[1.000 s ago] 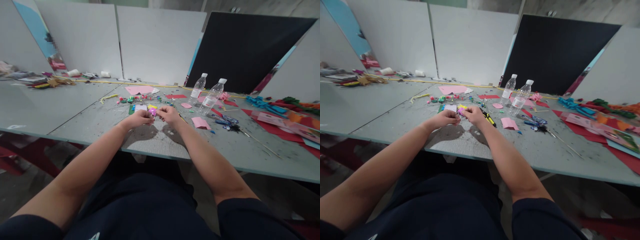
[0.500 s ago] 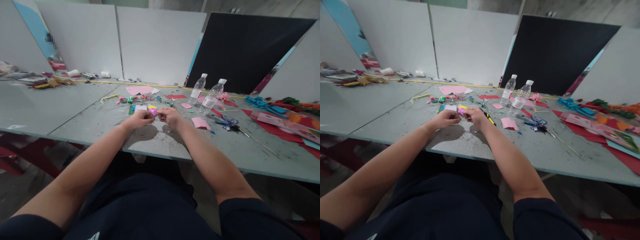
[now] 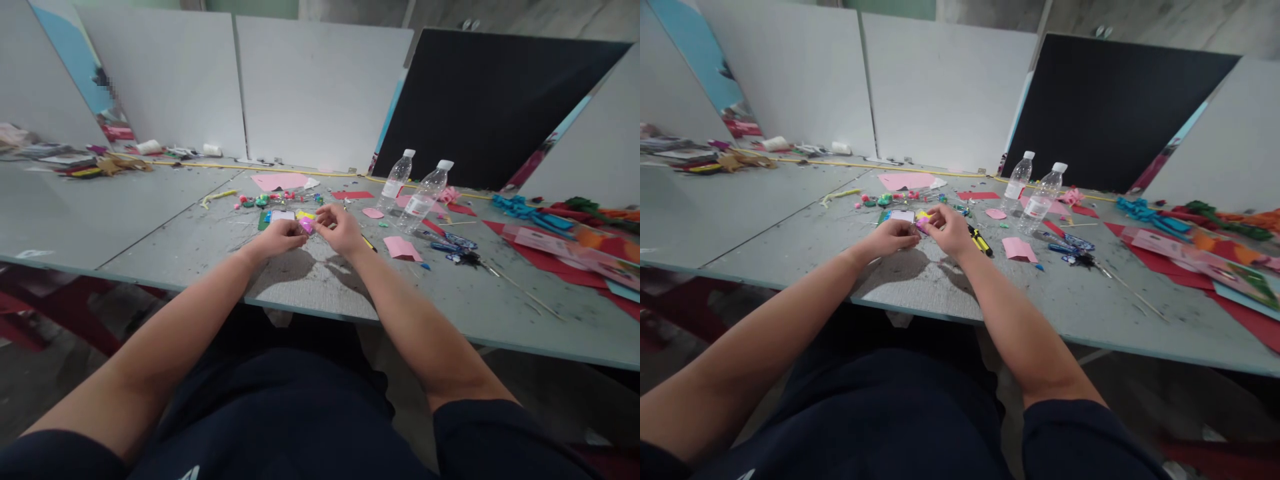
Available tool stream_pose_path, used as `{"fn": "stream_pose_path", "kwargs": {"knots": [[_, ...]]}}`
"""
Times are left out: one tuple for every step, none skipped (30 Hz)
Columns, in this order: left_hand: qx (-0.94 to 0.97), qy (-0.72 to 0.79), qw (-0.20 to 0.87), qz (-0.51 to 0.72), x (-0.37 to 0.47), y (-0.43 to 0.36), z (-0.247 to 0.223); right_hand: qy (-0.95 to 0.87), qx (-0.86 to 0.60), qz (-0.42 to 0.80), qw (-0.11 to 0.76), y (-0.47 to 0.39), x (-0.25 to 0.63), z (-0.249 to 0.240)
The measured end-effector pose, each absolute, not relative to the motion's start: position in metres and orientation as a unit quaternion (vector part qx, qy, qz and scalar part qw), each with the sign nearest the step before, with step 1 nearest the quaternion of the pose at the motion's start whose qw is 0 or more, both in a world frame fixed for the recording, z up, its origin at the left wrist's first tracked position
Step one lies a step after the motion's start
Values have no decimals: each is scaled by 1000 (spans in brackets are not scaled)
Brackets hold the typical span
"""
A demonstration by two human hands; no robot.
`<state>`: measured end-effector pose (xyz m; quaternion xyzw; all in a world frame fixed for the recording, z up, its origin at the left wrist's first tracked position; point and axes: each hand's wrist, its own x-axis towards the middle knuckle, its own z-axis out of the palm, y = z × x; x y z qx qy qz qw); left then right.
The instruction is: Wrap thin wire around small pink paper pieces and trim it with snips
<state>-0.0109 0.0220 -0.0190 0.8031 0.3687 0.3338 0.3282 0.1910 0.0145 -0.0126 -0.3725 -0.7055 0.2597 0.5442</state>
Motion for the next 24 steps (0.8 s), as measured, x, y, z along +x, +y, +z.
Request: {"fn": "stream_pose_path", "kwargs": {"knots": [[803, 369, 326, 336, -11, 22, -19, -719, -369, 248, 534, 13, 191, -12], [804, 370, 321, 338, -10, 21, -18, -728, -371, 245, 522, 11, 191, -12], [805, 371, 316, 339, -10, 20, -18, -732, -376, 245, 513, 11, 191, -12], [806, 373, 309, 339, -10, 19, -17, -732, -381, 247, 507, 10, 191, -13], [808, 377, 302, 338, -9, 19, -16, -730, -385, 250, 506, 11, 191, -14], [810, 381, 295, 335, -9, 18, -16, -727, -388, 255, 506, 12, 191, -15], [811, 385, 288, 333, -9, 18, -15, -723, -389, 261, 508, 14, 191, -17], [813, 388, 280, 331, -8, 18, -15, -720, -388, 269, 509, 15, 191, -18], [815, 392, 272, 328, -8, 18, -15, -716, -386, 276, 511, 17, 191, -19], [817, 395, 266, 325, -8, 18, -15, -713, -385, 283, 513, 19, 190, -21], [819, 396, 262, 322, -8, 19, -15, -710, -384, 290, 514, 20, 190, -22], [820, 397, 262, 319, -8, 19, -15, -708, -383, 296, 514, 22, 190, -23], [820, 397, 265, 317, -8, 19, -15, -706, -383, 302, 514, 23, 189, -23], [819, 397, 269, 315, -8, 20, -16, -704, -382, 307, 514, 23, 189, -24], [818, 396, 273, 315, -7, 20, -16, -703, -381, 310, 514, 24, 189, -24], [817, 397, 276, 314, -7, 20, -17, -704, -380, 312, 513, 25, 189, -24], [816, 397, 278, 314, -7, 20, -17, -706, -378, 313, 511, 25, 189, -25], [817, 398, 277, 313, -7, 20, -17, -709, -376, 313, 509, 25, 189, -25], [818, 398, 275, 312, -7, 20, -18, -712, -375, 311, 505, 26, 190, -25], [820, 398, 272, 309, -7, 20, -18, -715, -376, 308, 502, 26, 190, -25], [822, 398, 269, 307, -8, 19, -18, -718, -378, 304, 499, 26, 191, -25], [823, 398, 266, 305, -8, 19, -18, -720, -381, 299, 496, 26, 191, -24], [825, 398, 265, 303, -8, 20, -18, -722, -384, 294, 494, 26, 191, -24], [825, 396, 265, 302, -8, 20, -18, -723, -387, 291, 493, 26, 191, -24]]}}
